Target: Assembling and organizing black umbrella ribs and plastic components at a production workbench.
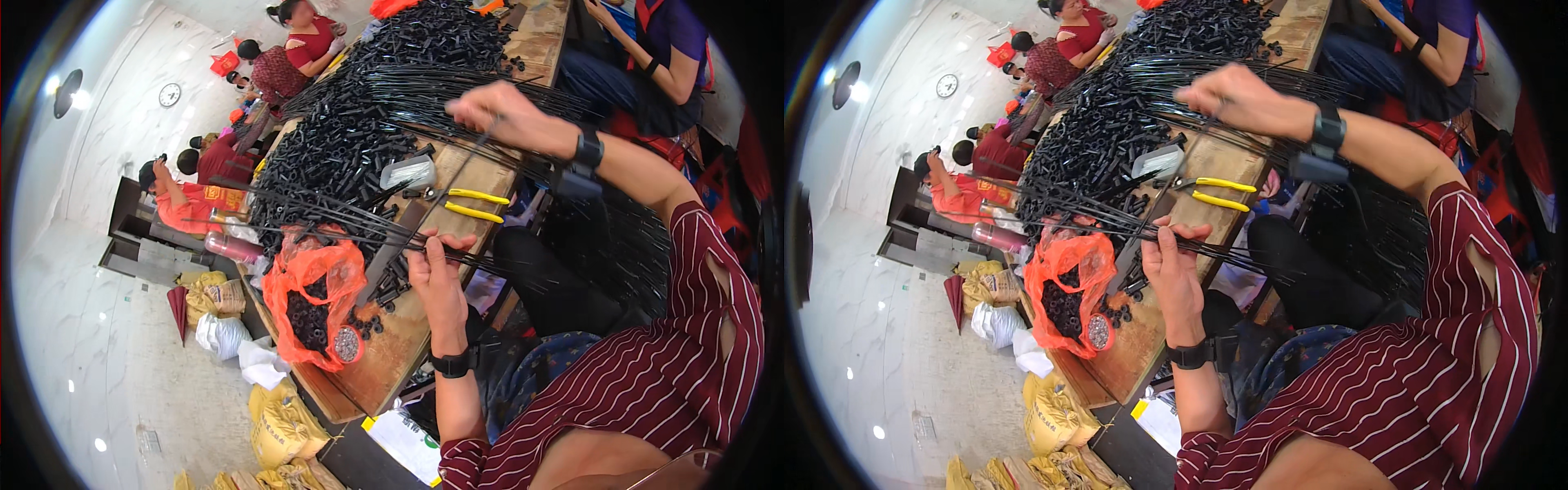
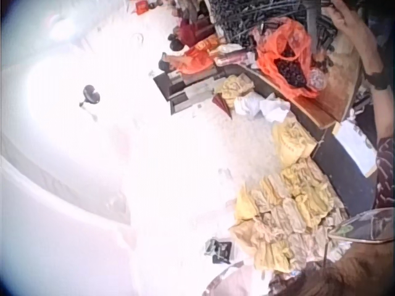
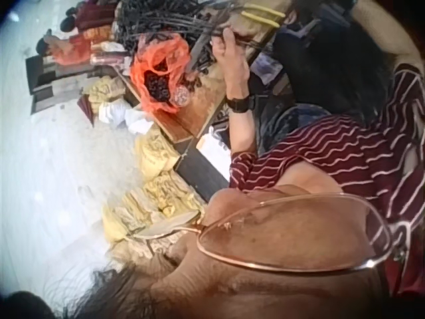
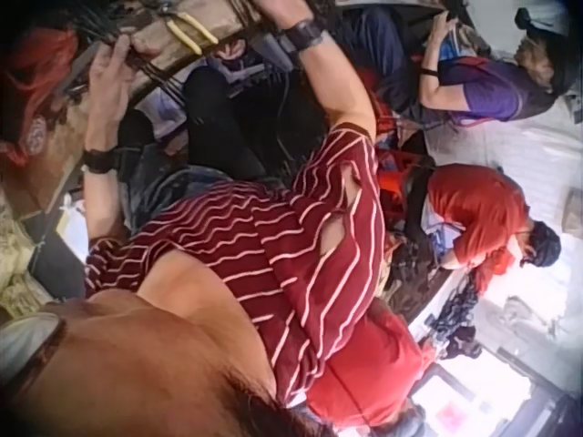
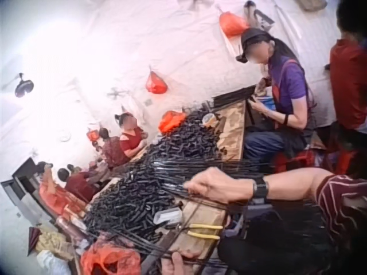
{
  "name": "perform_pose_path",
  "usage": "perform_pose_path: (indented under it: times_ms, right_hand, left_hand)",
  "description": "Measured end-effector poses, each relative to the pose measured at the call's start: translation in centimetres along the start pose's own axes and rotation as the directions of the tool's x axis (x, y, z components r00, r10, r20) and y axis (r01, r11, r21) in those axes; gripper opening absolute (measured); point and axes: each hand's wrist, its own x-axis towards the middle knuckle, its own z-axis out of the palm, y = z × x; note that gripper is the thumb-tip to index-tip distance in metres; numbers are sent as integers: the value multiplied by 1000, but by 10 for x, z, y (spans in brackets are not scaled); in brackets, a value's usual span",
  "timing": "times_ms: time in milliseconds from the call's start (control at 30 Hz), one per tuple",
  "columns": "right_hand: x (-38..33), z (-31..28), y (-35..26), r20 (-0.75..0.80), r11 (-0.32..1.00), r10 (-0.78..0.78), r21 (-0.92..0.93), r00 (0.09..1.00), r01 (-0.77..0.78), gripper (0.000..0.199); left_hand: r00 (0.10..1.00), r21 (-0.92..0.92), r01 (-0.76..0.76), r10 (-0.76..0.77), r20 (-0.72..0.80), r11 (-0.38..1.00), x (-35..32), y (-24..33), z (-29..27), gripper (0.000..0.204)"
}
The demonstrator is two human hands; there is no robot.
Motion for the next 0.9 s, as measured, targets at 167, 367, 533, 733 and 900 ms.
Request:
perform_pose_path:
  times_ms: [167,367,533,733,900]
  right_hand:
    - [79,-9,-3,99,965,186,168,978,-200,35]
    - [138,-61,-20,197,644,-142,-725,970,242,22]
    - [152,-48,-24,141,366,-386,-883,911,292,21]
    - [68,49,-43,257,896,65,-441,964,57,35]
    - [17,90,-80,370,980,70,-198,926,5,34]
  left_hand:
    - [999,1,48,-48,25,999,-11,13,-3,24]
    - [997,-22,55,-54,51,998,-19,16,-2,26]
    - [996,-45,62,-59,61,997,-21,18,0,27]
    - [999,-40,29,-28,40,999,-19,6,-6,26]
    - [998,65,53,-55,24,996,-21,11,7,31]
